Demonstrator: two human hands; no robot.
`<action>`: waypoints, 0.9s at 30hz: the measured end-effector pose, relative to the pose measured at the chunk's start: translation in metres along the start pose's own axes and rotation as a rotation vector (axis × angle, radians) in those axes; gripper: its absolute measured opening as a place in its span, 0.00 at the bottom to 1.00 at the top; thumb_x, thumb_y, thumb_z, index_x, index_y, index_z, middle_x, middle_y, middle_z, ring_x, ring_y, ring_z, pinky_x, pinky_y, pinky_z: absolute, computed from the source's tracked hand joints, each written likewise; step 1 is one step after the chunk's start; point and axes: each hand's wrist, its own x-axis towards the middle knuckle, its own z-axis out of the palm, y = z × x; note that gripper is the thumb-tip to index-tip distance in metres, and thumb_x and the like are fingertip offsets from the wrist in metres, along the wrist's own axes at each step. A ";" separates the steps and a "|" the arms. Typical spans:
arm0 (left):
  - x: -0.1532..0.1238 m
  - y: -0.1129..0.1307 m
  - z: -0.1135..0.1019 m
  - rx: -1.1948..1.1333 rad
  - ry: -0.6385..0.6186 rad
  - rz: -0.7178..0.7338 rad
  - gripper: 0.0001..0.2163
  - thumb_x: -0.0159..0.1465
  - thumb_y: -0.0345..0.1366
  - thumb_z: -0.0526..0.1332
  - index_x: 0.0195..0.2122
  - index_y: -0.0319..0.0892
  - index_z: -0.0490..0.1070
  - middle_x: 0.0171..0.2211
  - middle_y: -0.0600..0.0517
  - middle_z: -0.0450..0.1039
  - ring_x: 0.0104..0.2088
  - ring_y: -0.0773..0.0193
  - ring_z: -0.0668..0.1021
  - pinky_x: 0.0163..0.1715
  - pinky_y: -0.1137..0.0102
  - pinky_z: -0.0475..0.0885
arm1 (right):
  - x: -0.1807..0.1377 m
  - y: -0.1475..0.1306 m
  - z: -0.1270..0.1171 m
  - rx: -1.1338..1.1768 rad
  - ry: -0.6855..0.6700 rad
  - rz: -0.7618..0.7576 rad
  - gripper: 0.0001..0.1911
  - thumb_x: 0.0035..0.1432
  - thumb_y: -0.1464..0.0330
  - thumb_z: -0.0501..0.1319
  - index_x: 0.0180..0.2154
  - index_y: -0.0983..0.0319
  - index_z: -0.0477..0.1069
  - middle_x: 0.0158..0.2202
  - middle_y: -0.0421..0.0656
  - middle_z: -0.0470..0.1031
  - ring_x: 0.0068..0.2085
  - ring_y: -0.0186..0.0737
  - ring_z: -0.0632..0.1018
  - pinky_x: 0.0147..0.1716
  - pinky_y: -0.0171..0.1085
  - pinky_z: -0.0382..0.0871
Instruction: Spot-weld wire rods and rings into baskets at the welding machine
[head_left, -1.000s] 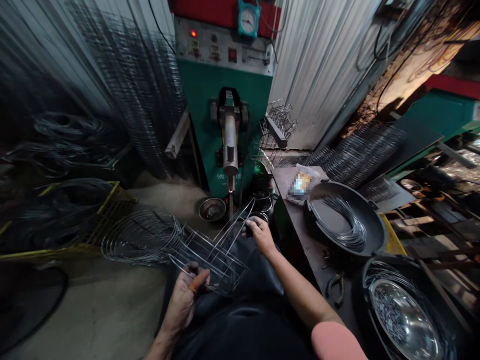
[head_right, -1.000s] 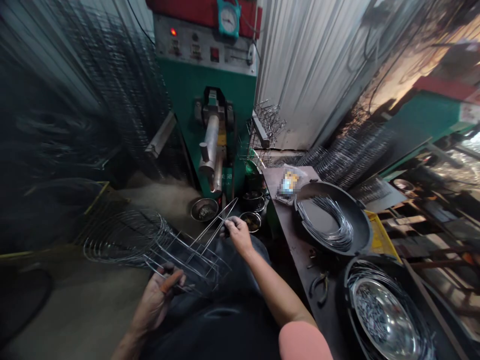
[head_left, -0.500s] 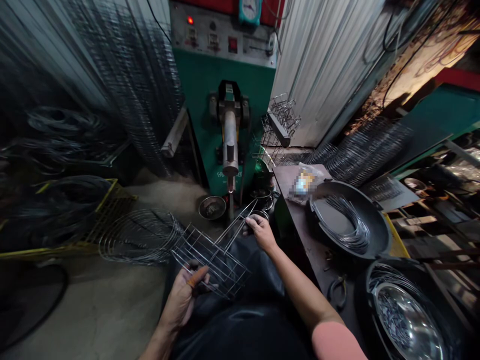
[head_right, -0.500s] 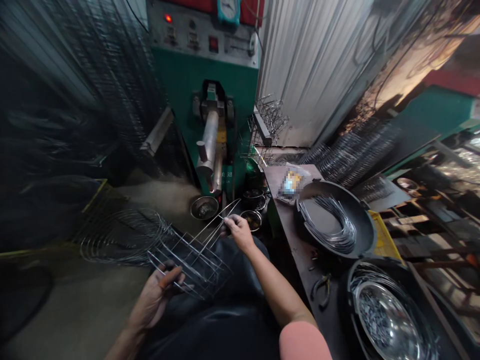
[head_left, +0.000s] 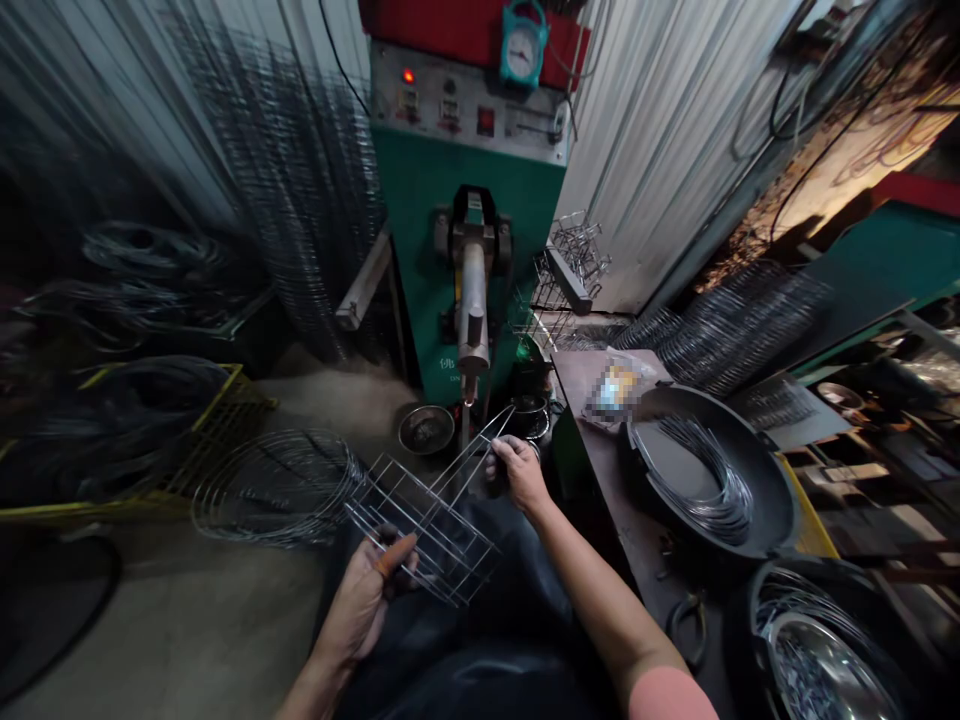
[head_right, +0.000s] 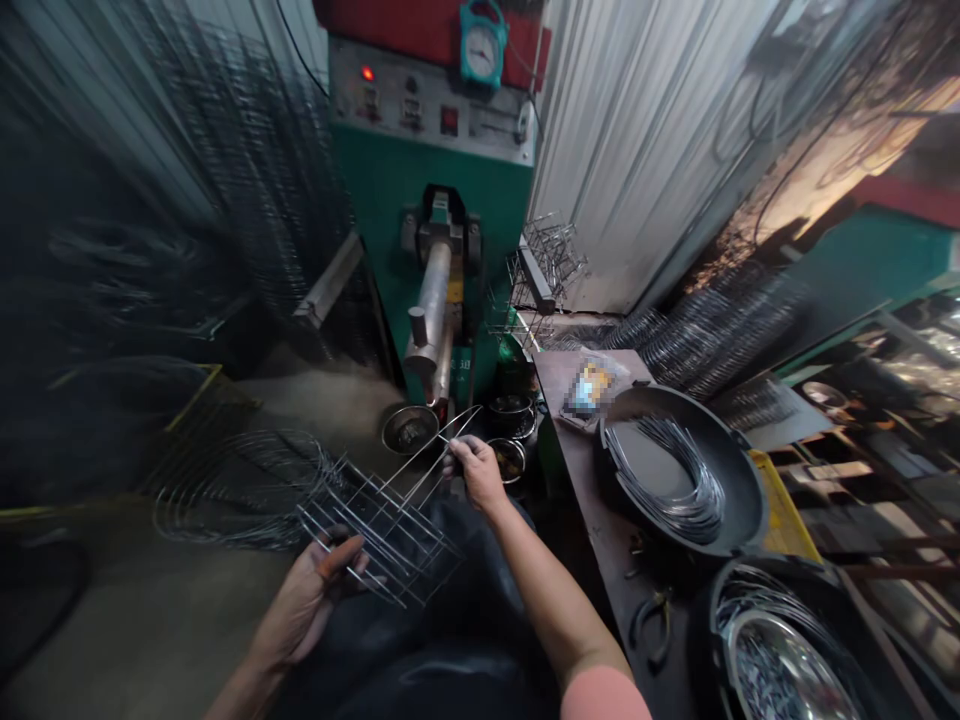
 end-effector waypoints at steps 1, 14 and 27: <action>0.002 0.001 0.001 0.000 0.006 0.002 0.24 0.41 0.37 0.72 0.36 0.43 0.61 0.22 0.58 0.67 0.24 0.67 0.71 0.23 0.71 0.71 | 0.002 -0.001 0.001 0.001 0.000 -0.009 0.15 0.45 0.59 0.65 0.24 0.63 0.65 0.18 0.36 0.66 0.17 0.27 0.67 0.16 0.28 0.63; 0.027 0.029 0.005 -0.042 0.008 0.028 0.20 0.41 0.31 0.70 0.33 0.42 0.63 0.23 0.58 0.67 0.22 0.66 0.72 0.21 0.67 0.72 | 0.042 -0.008 0.012 -0.042 -0.023 -0.001 0.15 0.44 0.59 0.65 0.25 0.63 0.65 0.18 0.36 0.67 0.17 0.28 0.68 0.15 0.28 0.61; 0.028 0.036 0.018 -0.055 0.048 0.015 0.12 0.47 0.26 0.66 0.30 0.39 0.65 0.21 0.57 0.66 0.20 0.68 0.71 0.19 0.69 0.73 | 0.042 -0.019 0.010 -0.118 -0.031 0.031 0.16 0.41 0.58 0.66 0.26 0.64 0.67 0.19 0.37 0.69 0.19 0.28 0.69 0.19 0.29 0.63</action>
